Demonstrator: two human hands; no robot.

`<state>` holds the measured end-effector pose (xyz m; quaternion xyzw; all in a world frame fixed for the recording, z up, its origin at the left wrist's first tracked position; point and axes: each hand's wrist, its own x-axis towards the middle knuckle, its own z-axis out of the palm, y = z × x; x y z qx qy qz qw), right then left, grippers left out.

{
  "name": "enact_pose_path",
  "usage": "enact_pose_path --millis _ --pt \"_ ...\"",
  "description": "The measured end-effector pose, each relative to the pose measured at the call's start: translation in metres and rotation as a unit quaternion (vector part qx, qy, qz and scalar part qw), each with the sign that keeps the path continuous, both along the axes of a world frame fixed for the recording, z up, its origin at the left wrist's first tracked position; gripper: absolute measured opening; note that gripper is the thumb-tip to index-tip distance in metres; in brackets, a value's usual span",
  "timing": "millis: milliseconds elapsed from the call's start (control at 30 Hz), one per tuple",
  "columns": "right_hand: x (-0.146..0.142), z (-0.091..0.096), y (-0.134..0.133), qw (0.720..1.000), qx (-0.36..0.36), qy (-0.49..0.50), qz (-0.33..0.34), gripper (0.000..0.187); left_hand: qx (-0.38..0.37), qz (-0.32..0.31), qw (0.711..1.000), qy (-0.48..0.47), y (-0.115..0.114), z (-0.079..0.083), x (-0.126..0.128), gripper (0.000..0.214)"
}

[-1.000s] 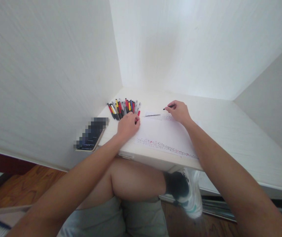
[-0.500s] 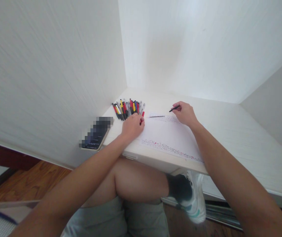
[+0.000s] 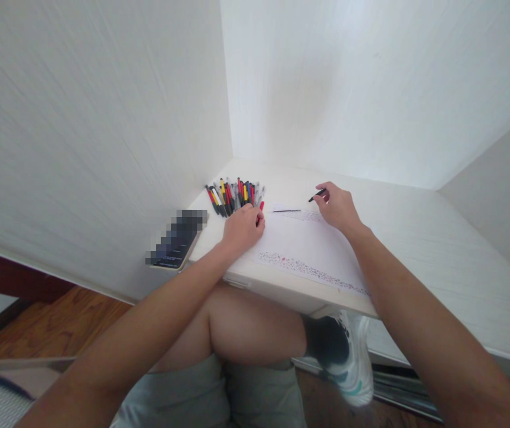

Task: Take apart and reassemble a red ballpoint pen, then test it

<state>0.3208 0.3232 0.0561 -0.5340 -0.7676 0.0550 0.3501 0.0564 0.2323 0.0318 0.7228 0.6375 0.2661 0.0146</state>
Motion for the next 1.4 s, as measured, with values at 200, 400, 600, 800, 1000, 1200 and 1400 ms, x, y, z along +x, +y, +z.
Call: enact_pose_path --millis 200,400,600,800,1000,1200,1400 --pt "-0.001 -0.001 -0.001 0.999 0.006 -0.029 0.043 0.039 0.012 -0.004 1.000 0.002 -0.003 0.000 0.000 0.018" --pt "0.001 -0.005 0.001 0.999 -0.042 -0.012 0.022 0.016 -0.002 -0.005 1.000 0.008 -0.003 0.002 0.000 0.015" --pt "0.002 -0.012 0.004 0.997 -0.067 -0.042 0.015 0.011 0.000 -0.008 1.000 0.019 -0.004 0.003 0.000 0.017" --pt "-0.013 -0.010 -0.004 0.990 -0.030 -0.094 0.102 0.025 -0.002 -0.012 1.000 0.027 -0.005 0.003 0.002 0.016" --pt "-0.026 -0.014 -0.010 0.979 -0.027 -0.123 0.160 0.027 0.017 -0.032 0.999 0.025 -0.007 0.007 0.007 0.014" --pt "-0.031 -0.017 -0.012 0.970 -0.023 -0.195 0.145 0.033 0.012 -0.076 0.997 0.010 -0.009 0.011 0.014 0.012" --pt "-0.030 -0.020 -0.010 0.977 -0.006 -0.159 0.141 0.039 0.012 -0.083 0.996 -0.016 -0.011 0.015 0.022 0.011"
